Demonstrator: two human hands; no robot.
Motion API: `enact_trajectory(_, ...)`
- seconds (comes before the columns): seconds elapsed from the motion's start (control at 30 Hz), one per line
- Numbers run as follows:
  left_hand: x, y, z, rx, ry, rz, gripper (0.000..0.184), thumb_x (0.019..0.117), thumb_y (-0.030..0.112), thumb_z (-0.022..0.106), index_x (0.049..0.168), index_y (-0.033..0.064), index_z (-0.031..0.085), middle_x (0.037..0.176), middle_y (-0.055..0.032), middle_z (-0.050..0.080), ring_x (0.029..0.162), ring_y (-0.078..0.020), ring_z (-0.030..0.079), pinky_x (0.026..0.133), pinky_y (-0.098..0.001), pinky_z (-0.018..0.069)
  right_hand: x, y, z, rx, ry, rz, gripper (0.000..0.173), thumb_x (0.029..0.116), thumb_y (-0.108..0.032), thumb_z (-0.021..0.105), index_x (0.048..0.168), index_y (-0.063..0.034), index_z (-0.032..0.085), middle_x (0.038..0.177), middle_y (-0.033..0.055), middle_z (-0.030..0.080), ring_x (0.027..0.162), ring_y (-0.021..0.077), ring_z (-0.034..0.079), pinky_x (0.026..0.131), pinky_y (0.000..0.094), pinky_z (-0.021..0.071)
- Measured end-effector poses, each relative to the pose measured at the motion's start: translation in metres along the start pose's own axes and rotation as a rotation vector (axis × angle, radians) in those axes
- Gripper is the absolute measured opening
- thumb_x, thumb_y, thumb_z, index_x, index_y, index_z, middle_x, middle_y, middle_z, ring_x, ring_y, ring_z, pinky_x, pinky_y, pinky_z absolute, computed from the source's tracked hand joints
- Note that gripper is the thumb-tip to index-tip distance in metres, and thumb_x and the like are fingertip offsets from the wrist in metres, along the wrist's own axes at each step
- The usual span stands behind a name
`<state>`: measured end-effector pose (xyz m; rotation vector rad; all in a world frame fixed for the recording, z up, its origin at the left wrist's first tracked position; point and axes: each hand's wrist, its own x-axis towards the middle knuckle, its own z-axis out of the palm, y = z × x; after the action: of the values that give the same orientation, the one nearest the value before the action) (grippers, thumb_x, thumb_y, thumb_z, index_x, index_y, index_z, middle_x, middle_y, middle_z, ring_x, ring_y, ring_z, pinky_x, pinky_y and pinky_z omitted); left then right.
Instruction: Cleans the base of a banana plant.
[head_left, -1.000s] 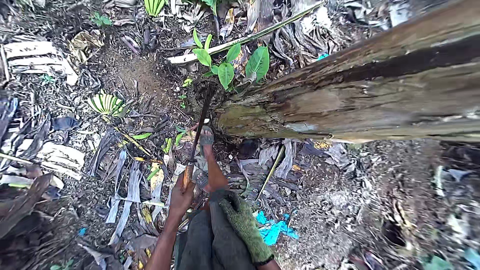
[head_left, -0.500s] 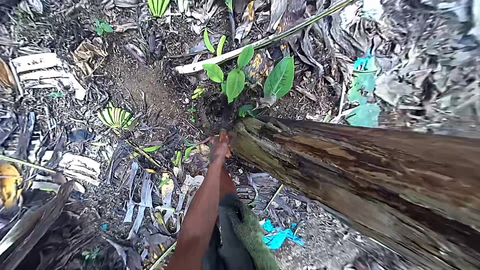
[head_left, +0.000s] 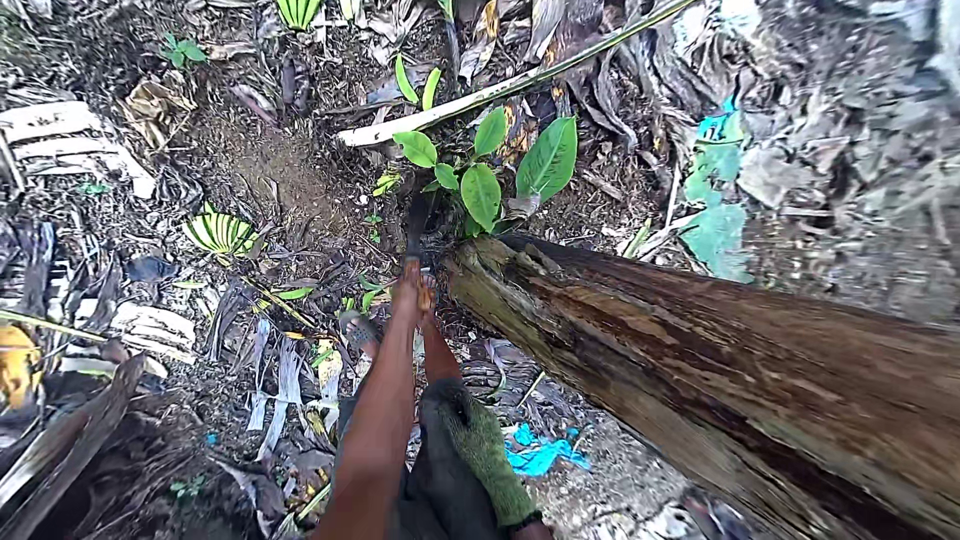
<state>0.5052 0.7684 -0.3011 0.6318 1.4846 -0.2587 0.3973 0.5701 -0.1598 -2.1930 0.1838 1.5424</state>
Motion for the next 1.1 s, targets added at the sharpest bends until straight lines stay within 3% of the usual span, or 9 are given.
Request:
enact_trajectory(0.13, 0.052, 0.071, 0.055, 0.149, 0.008, 0.006, 0.043, 0.1093, 0.045, 0.045, 0.128, 0.0069, 0.053, 0.079, -0.0076, 0.058, 0.056, -0.0173, 0.056, 0.051, -0.0334, 0.0524, -0.007, -0.009, -0.023, 0.071, -0.019, 0.054, 0.051, 0.0969, -0.051, 0.061, 0.133, -0.0154, 0.067, 0.121, 0.0063, 0.073, 0.112, 0.0193, 0.069, 0.101, 0.0490, 0.0547)
enact_trajectory(0.37, -0.115, 0.049, -0.030, 0.012, 0.028, -0.036, 0.029, 0.1121, 0.025, 0.041, 0.130, 0.0029, 0.049, 0.068, -0.0067, 0.056, 0.048, -0.0154, 0.057, 0.042, -0.0290, 0.0510, -0.007, -0.019, -0.011, 0.136, -0.033, 0.066, 0.053, 0.0973, -0.048, 0.061, 0.136, -0.0120, 0.065, 0.128, 0.0102, 0.070, 0.120, 0.0225, 0.065, 0.106, 0.0485, 0.0512)
enact_trajectory(0.53, 0.008, 0.039, 0.026, 0.014, 0.036, -0.132, 0.034, 0.1088, 0.036, 0.049, 0.118, 0.0035, 0.055, 0.070, -0.0084, 0.056, 0.049, -0.0174, 0.055, 0.044, -0.0312, 0.0509, 0.004, -0.015, 0.000, 0.070, 0.006, 0.054, 0.050, 0.0961, -0.049, 0.062, 0.133, -0.0170, 0.067, 0.120, 0.0046, 0.073, 0.111, 0.0184, 0.070, 0.100, 0.0487, 0.0556)
enact_trajectory(0.63, 0.008, 0.023, 0.014, 0.484, 0.089, 0.060, 0.041, 0.1106, 0.032, 0.048, 0.137, 0.0012, 0.054, 0.090, -0.0160, 0.067, 0.069, -0.0226, 0.067, 0.062, -0.0369, 0.0593, -0.003, -0.020, -0.003, 0.069, -0.007, 0.109, 0.048, 0.0974, -0.048, 0.060, 0.134, -0.0163, 0.066, 0.119, 0.0068, 0.074, 0.111, 0.0210, 0.069, 0.100, 0.0511, 0.0544)
enact_trajectory(0.7, -0.015, 0.031, 0.003, 0.869, 0.078, 0.144, 0.051, 0.1078, 0.029, 0.051, 0.152, 0.0052, 0.046, 0.123, -0.0237, 0.067, 0.109, -0.0344, 0.069, 0.096, -0.0508, 0.0549, 0.006, -0.030, -0.014, 0.072, -0.026, 0.097, 0.049, 0.0998, -0.044, 0.060, 0.138, -0.0125, 0.063, 0.126, 0.0108, 0.071, 0.119, 0.0240, 0.066, 0.107, 0.0515, 0.0502)
enact_trajectory(0.73, -0.027, 0.033, -0.003, 0.949, 0.061, 0.166, 0.055, 0.1065, 0.028, 0.053, 0.156, 0.0071, 0.040, 0.128, -0.0251, 0.066, 0.115, -0.0377, 0.067, 0.102, -0.0547, 0.0517, 0.011, -0.032, -0.015, 0.063, -0.020, 0.078, 0.050, 0.0996, -0.043, 0.061, 0.137, -0.0113, 0.064, 0.126, 0.0114, 0.071, 0.120, 0.0244, 0.066, 0.107, 0.0507, 0.0496)
enact_trajectory(0.9, -0.081, 0.001, -0.087, 0.391, -0.022, 0.131, 0.044, 0.1084, 0.025, 0.053, 0.148, 0.0053, 0.049, 0.086, -0.0123, 0.067, 0.060, -0.0195, 0.063, 0.055, -0.0366, 0.0577, 0.008, -0.043, -0.014, 0.019, -0.024, 0.056, 0.050, 0.0979, -0.045, 0.063, 0.133, -0.0092, 0.066, 0.122, 0.0117, 0.072, 0.117, 0.0243, 0.067, 0.106, 0.0492, 0.0508)
enact_trajectory(0.97, -0.075, 0.000, -0.088, 0.183, -0.050, 0.047, 0.042, 0.1099, 0.024, 0.050, 0.147, 0.0043, 0.050, 0.080, -0.0105, 0.064, 0.055, -0.0175, 0.060, 0.050, -0.0340, 0.0554, 0.007, -0.044, -0.011, 0.009, -0.011, 0.050, 0.050, 0.0977, -0.046, 0.062, 0.132, -0.0095, 0.067, 0.121, 0.0111, 0.072, 0.116, 0.0237, 0.067, 0.105, 0.0492, 0.0509)
enact_trajectory(1.1, 0.045, 0.024, -0.001, 0.157, 0.021, -0.028, 0.043, 0.1105, 0.035, 0.047, 0.140, 0.0042, 0.051, 0.091, -0.0143, 0.063, 0.065, -0.0206, 0.061, 0.060, -0.0361, 0.0556, 0.012, -0.032, 0.005, -0.075, 0.020, 0.038, 0.048, 0.0969, -0.049, 0.062, 0.129, -0.0139, 0.070, 0.116, 0.0060, 0.074, 0.111, 0.0191, 0.069, 0.102, 0.0467, 0.0541)
